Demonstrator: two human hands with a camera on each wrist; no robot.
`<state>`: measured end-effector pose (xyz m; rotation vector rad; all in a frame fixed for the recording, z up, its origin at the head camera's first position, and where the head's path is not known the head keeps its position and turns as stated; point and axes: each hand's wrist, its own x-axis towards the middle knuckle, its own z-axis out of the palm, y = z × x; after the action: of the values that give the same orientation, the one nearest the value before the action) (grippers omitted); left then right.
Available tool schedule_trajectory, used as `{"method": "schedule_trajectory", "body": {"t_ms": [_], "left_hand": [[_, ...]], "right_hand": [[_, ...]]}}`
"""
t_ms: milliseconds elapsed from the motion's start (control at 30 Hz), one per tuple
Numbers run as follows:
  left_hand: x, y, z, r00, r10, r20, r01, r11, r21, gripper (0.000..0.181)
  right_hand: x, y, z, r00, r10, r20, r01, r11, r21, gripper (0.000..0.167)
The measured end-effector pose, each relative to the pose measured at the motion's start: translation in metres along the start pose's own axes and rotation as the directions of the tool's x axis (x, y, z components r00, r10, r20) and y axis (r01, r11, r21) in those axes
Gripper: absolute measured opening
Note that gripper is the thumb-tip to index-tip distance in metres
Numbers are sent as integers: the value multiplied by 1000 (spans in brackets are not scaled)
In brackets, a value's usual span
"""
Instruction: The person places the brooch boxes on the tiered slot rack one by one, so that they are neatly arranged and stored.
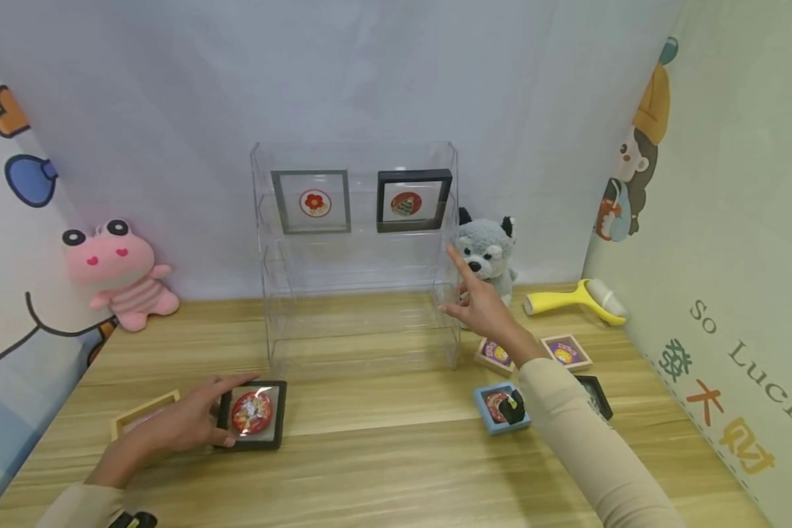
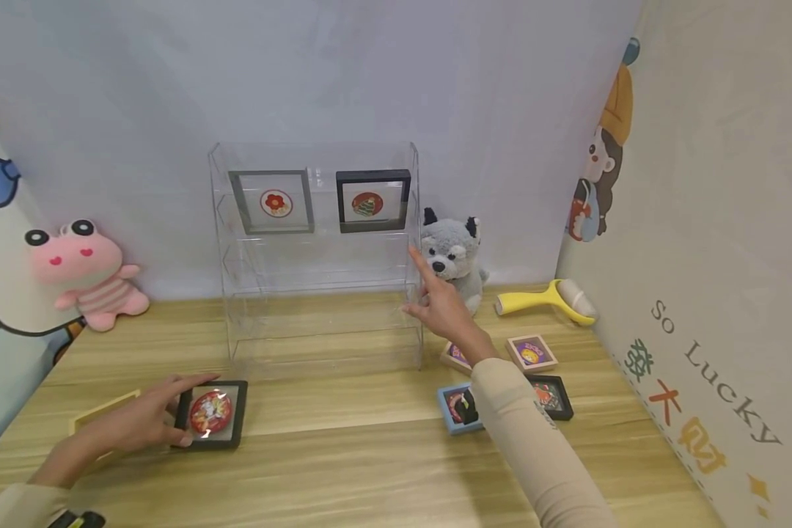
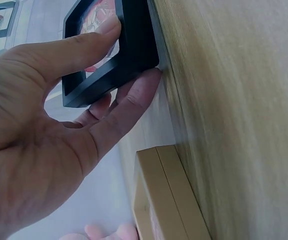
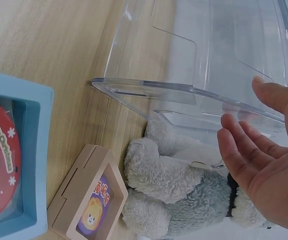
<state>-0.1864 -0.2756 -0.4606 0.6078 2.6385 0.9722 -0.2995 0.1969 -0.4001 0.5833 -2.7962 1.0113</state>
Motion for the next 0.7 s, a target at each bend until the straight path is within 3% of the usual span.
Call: {"method": "schedule_trajectory", "body": {"t_ms": [133,433,600,700], "left_hand": [[0,0,-3,1000,-4,22,6,998,-59,97],[0,1,-7,993,95,70,-78,974,-212,88],[1,-1,-5,984,173,49,-157,961,-228,83],[1,1,-3,981,185,53,-167,956,-242,82]], "right_hand": [[0,0,-1,1000,1,-2,-1,1000,5,100],[0,-1,0,1000,6,3,-6,1000,3,100],[0,-1,-1,1000,4,4,-4,1000,-1,100],[0,0,0,1000,5,9,-5,1000,-1,100]]}}
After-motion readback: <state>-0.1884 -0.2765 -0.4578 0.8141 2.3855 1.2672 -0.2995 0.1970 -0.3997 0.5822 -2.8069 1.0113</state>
